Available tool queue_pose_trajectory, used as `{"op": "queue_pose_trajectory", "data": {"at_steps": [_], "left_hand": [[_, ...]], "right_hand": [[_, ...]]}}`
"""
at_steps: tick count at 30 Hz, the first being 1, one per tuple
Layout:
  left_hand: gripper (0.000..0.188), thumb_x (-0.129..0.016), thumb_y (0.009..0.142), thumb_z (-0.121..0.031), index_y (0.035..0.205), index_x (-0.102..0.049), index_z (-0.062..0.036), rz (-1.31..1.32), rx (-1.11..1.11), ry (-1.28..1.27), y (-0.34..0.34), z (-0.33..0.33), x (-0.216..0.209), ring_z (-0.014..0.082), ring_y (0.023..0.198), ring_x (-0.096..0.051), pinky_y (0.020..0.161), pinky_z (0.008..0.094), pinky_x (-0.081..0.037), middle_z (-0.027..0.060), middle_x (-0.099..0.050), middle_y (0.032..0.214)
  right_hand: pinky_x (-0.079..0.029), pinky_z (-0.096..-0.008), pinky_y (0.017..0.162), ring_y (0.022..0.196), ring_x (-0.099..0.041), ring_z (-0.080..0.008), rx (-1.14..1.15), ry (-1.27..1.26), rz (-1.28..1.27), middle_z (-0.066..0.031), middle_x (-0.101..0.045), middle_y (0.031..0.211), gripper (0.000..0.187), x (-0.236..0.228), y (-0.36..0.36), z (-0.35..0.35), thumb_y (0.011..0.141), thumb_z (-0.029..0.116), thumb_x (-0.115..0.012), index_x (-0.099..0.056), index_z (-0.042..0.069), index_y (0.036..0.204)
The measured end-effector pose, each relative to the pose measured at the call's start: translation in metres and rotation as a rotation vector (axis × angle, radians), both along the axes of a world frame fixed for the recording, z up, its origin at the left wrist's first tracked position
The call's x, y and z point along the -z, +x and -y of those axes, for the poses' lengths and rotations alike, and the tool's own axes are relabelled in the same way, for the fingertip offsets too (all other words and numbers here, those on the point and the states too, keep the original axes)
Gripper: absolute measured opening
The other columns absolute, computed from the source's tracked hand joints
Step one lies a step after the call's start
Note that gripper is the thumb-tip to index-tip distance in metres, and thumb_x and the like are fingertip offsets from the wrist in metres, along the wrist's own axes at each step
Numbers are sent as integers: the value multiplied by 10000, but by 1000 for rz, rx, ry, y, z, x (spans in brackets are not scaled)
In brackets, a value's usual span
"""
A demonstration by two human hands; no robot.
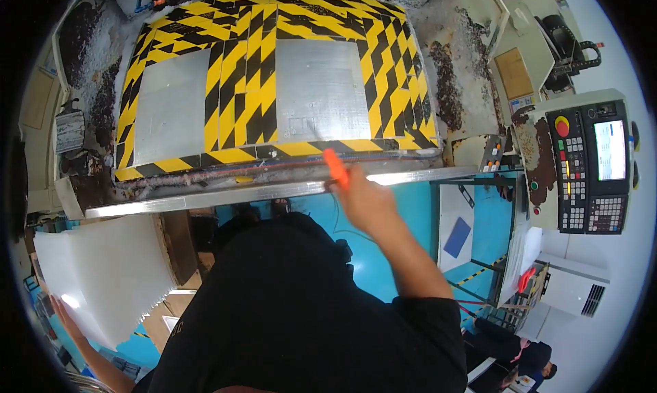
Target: The person removes plastic sheets from a machine, cleans the surface with an air nozzle, and then places new sheets onto the machine. They repeat this process with a stack of rectangular sheets and then with a stack of dark panels.
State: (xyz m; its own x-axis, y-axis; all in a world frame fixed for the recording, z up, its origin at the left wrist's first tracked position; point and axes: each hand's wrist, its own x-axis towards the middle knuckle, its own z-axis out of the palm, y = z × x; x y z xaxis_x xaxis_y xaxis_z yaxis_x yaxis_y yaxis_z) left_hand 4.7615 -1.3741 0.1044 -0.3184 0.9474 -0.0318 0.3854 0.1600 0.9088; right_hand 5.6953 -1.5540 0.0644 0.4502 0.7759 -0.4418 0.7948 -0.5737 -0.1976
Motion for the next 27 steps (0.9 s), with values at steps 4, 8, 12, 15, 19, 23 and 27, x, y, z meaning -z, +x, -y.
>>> {"op": "queue_pose_trajectory", "data": {"at_steps": [4,8,12,15,19,23,27], "left_hand": [[631,-397,1014,-472,1522,-297,-113,1031,157,-25,-1,-26,26,269,1411,-313,1151,407,-272,100,-249,1580],[626,-388,1023,-450,1520,-291,-82,2019,307,-29,-3,-21,21,261,1410,-315,1151,395,-273,109,-249,1579],[612,-394,1027,-420,1517,-293,-66,1621,346,10,7,-24,14,252,1413,-310,1155,386,-265,112,-254,1577],[593,-406,1030,-382,1512,-298,-54,643,262,56,15,-15,7,240,1420,-301,1160,375,-254,111,-263,1576],[569,-423,1034,-332,1506,-306,-37,-654,82,77,30,-16,2,225,1429,-288,1167,362,-238,111,-274,1573],[568,-413,1032,-365,1505,-323,-62,-510,45,51,54,-13,-5,213,1456,-240,1173,350,-240,81,-237,1590],[563,-421,1029,-367,1492,-350,-54,-542,-48,35,92,-2,-12,223,1457,-238,1181,353,-223,98,-254,1582]], "right_hand": [[-485,-550,817,916,-639,-490,287,152,33,-320,-649,957,473,44,57,-33,941,406,-550,-443,17,1188],[-494,-545,824,975,-625,-484,285,224,4,-290,-656,1014,479,67,74,-71,937,384,-549,-449,9,1217],[-480,-555,859,983,-621,-488,194,170,11,-298,-652,1038,486,79,65,-108,939,402,-538,-446,1,1196],[-477,-558,847,971,-622,-494,217,220,4,-300,-655,1019,536,69,57,-136,923,415,-561,-438,-4,1235],[-527,-373,598,692,-665,-267,579,376,-222,-162,-639,766,470,107,151,-116,930,373,-581,-498,-47,1124],[-498,-506,775,908,-641,-475,172,296,-263,-308,-653,949,515,79,71,-120,917,418,-577,-445,-13,1166],[-484,-545,829,955,-630,-479,-399,11,-213,-295,-651,1014,491,26,-58,-156,920,404,-563,-449,25,1210]]}}
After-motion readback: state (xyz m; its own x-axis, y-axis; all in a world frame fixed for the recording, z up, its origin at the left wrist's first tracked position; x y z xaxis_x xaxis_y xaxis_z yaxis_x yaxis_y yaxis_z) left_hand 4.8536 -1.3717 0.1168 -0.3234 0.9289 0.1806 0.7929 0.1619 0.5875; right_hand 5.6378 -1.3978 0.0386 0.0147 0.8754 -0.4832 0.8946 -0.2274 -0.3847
